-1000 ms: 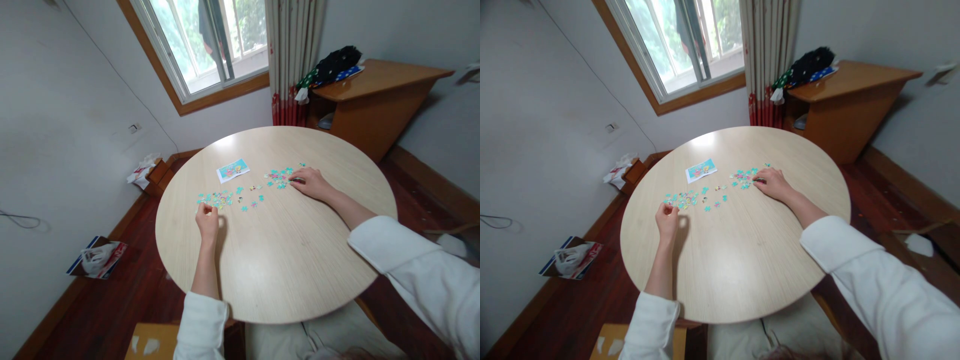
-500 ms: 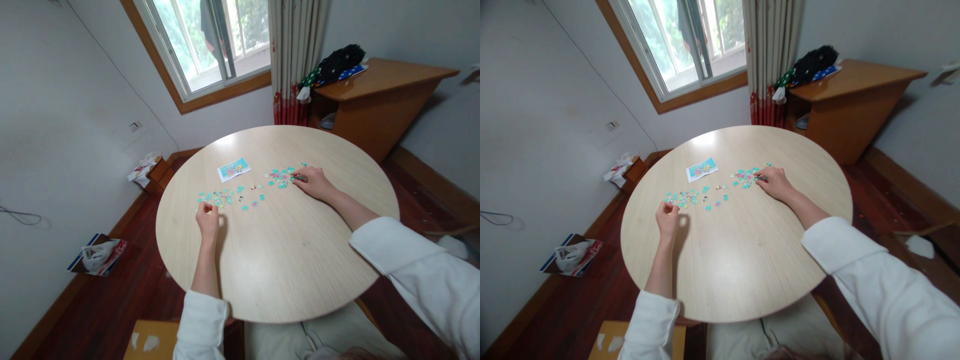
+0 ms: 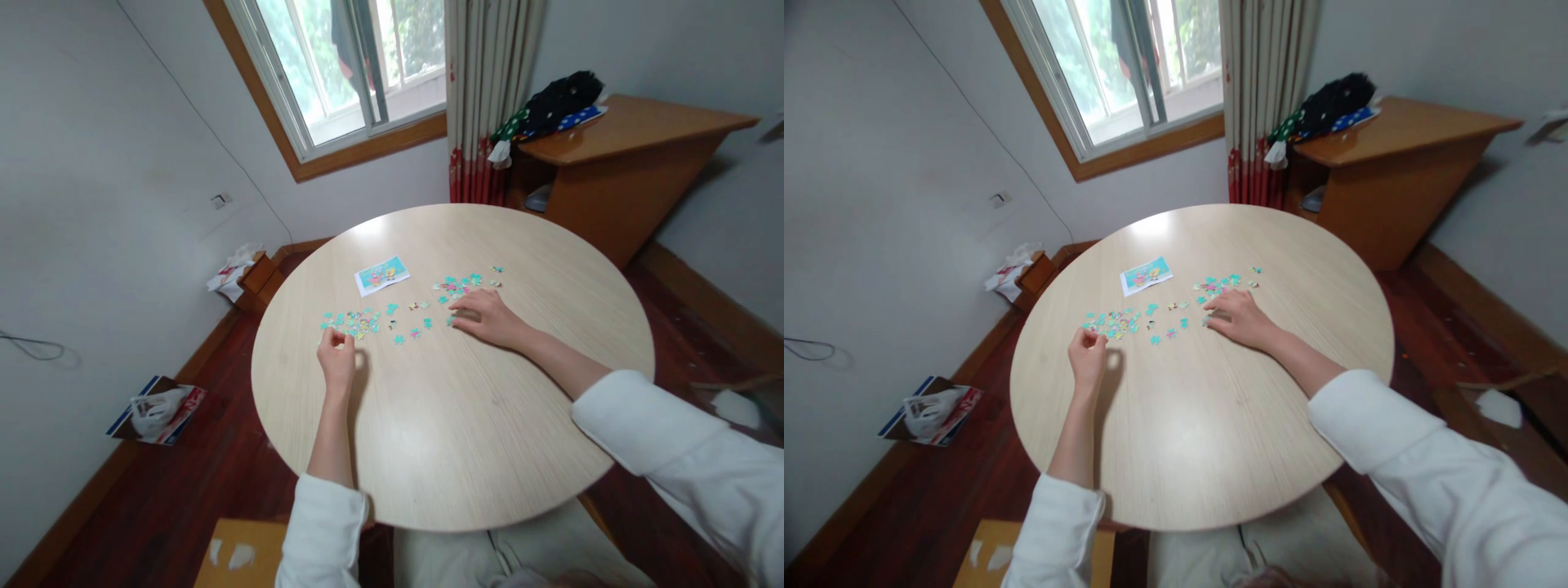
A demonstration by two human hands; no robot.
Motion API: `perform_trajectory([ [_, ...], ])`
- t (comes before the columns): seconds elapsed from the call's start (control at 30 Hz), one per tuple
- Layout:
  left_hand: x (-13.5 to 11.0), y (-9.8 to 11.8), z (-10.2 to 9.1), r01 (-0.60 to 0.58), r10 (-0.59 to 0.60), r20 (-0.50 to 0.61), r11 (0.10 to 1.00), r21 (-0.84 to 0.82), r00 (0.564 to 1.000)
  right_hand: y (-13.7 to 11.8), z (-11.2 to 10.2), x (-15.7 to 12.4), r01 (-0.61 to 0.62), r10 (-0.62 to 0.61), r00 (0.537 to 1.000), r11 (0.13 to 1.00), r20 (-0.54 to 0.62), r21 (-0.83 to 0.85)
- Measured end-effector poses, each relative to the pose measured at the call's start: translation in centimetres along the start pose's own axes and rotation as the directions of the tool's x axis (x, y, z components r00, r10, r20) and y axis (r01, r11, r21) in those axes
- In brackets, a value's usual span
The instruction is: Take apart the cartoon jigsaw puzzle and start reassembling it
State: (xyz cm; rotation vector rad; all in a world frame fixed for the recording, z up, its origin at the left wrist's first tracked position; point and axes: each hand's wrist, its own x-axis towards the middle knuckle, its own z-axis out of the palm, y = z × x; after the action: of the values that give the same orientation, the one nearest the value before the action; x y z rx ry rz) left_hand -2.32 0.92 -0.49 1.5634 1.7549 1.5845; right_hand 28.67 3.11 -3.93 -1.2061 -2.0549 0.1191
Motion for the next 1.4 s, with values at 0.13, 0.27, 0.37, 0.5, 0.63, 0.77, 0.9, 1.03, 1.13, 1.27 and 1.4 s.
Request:
perform_trajectory([
  [0.13, -0.1, 0.0, 0.0, 0.005, -0.005, 0.000, 1.000, 0.005, 1.000, 0.2, 0.1, 0.0, -0.086, 0.084, 0.996, 0.995, -0.043, -0.053],
  [0.27, 0.0, -0.2, 0.1, 0.024, -0.024, 0.023, 1.000, 0.013, 0.999, 1.0, -0.2, 0.0, -0.217, 0.206, 0.974, 0.967, -0.089, -0.137],
  [0.37, -0.1, -0.5, 0.1, 0.037, -0.038, 0.037, 0.999, 0.029, 0.999, 1.8, -0.5, -0.2, -0.290, 0.272, 0.955, 0.939, -0.115, -0.187],
  [0.5, -0.2, -0.6, 0.2, 0.039, -0.043, 0.051, 0.997, 0.069, 0.998, 3.1, -0.8, -0.4, -0.357, 0.345, 0.934, 0.899, -0.094, -0.253],
  [0.63, -0.3, -0.5, 0.3, 0.036, -0.041, 0.049, 0.994, 0.101, 0.998, 3.3, -0.8, -0.6, -0.377, 0.377, 0.924, 0.877, -0.062, -0.299],
  [0.77, -0.3, -0.4, 0.4, 0.042, -0.052, 0.060, 0.988, 0.149, 0.997, 2.3, -0.4, -0.3, -0.309, 0.320, 0.947, 0.899, -0.019, -0.311],
  [0.9, -0.3, -0.5, 0.6, 0.057, -0.076, 0.087, 0.976, 0.209, 0.993, 0.8, -0.1, 0.6, -0.202, 0.238, 0.969, 0.915, 0.065, -0.349],
  [1.03, -0.4, -0.6, 0.8, 0.051, -0.077, 0.101, 0.971, 0.235, 0.992, -0.2, 0.3, 1.4, -0.112, 0.183, 0.972, 0.913, 0.148, -0.393],
  [1.13, -0.5, -0.7, 1.0, 0.043, -0.071, 0.110, 0.970, 0.238, 0.991, -0.3, 0.7, 1.8, -0.113, 0.208, 0.961, 0.897, 0.181, -0.428],
  [1.27, -0.5, -0.9, 1.0, 0.039, -0.068, 0.113, 0.970, 0.240, 0.991, 0.1, 1.2, 1.8, -0.118, 0.222, 0.954, 0.896, 0.202, -0.428],
  [1.4, -0.5, -1.1, 1.0, 0.035, -0.063, 0.110, 0.970, 0.242, 0.992, 0.4, 1.3, 1.7, -0.109, 0.200, 0.961, 0.909, 0.191, -0.401],
])
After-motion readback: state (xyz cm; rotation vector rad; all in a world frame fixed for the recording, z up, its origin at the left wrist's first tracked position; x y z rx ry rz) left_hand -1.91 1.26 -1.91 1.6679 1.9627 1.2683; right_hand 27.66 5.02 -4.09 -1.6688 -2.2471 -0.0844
